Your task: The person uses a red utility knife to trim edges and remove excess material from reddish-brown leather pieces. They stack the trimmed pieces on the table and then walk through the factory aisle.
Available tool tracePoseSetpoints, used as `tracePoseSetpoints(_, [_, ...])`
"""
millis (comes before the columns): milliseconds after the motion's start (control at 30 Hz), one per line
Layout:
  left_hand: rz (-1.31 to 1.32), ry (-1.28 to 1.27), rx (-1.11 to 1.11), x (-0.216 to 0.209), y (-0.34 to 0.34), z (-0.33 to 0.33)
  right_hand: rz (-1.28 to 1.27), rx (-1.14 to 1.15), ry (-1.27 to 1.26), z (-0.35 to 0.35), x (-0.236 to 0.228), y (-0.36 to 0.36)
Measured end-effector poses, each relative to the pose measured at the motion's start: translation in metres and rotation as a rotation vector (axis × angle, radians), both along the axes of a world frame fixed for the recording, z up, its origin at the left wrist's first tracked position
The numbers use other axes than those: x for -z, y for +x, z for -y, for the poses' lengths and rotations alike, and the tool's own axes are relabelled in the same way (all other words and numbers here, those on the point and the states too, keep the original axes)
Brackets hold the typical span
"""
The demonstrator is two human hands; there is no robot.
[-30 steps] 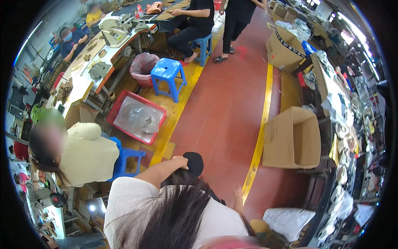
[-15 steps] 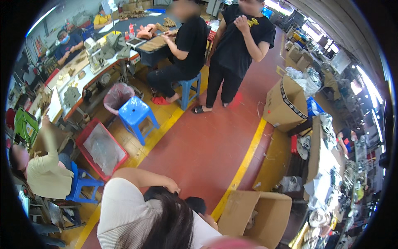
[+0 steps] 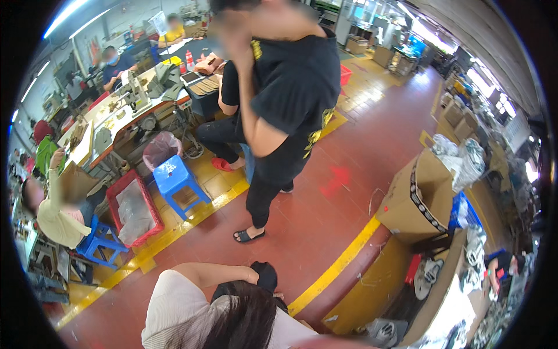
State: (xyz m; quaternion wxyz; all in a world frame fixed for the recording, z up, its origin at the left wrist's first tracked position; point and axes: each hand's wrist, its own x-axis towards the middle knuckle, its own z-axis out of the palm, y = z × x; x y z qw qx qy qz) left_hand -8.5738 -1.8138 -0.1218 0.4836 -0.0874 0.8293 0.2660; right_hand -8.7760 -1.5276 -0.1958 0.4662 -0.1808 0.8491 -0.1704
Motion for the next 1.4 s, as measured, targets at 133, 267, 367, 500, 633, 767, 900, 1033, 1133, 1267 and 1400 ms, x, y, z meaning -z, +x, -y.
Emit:
tracePoseSetpoints(133, [-0.08, 0.055, -0.158, 0.034, -0.069, 0.029, -0.017, 0.052, -0.164, 0.055, 0.004, -0.116])
tracePoseSetpoints(267, [-0.101, -0.026, -0.374, 0.056, -0.17, 0.071, 0.051, -0.022, -0.188, 0.1, 0.021, -0.189])
tracePoseSetpoints(367, [-0.043, -0.068, -0.443, 0.064, -0.243, 0.129, 0.124, -0.215, -0.087, 0.125, 0.025, -0.24])
tracePoseSetpoints(500, [-0.044, 0.011, -0.418, 0.084, -0.299, 0.184, 0.195, -0.434, -0.113, 0.17, 0.019, -0.338])
tracePoseSetpoints(633, [-0.086, 0.074, -0.419, 0.106, -0.335, 0.224, 0.257, -0.11, -0.059, 0.237, 0.016, -0.42])
tracePoseSetpoints(767, [-0.049, 0.017, -0.767, 0.118, -0.411, 0.278, 0.025, -0.188, -0.183, 0.302, 0.043, -0.508])
tracePoseSetpoints(900, [-0.138, 0.176, -0.738, 0.093, -0.529, 0.337, -0.102, -0.343, -0.301, 0.338, 0.062, -0.637])
tracePoseSetpoints(1033, [-0.072, -0.181, -0.624, 0.031, -0.615, 0.424, -0.056, -0.352, -0.225, 0.388, 0.047, -0.749])
tracePoseSetpoints(1133, [-0.283, -0.122, -0.999, 0.008, -0.664, 0.476, 0.009, -0.566, -0.082, 0.431, 0.027, -0.827])
tracePoseSetpoints(1267, [-0.441, -0.377, -1.247, 0.02, -0.68, 0.522, -0.062, -0.921, 0.102, 0.505, 0.029, -0.918])
tracePoseSetpoints(1400, [0.194, -0.085, -1.333, 0.056, -0.673, 0.582, 0.076, -0.582, -0.159, 0.6, 0.076, -0.974])
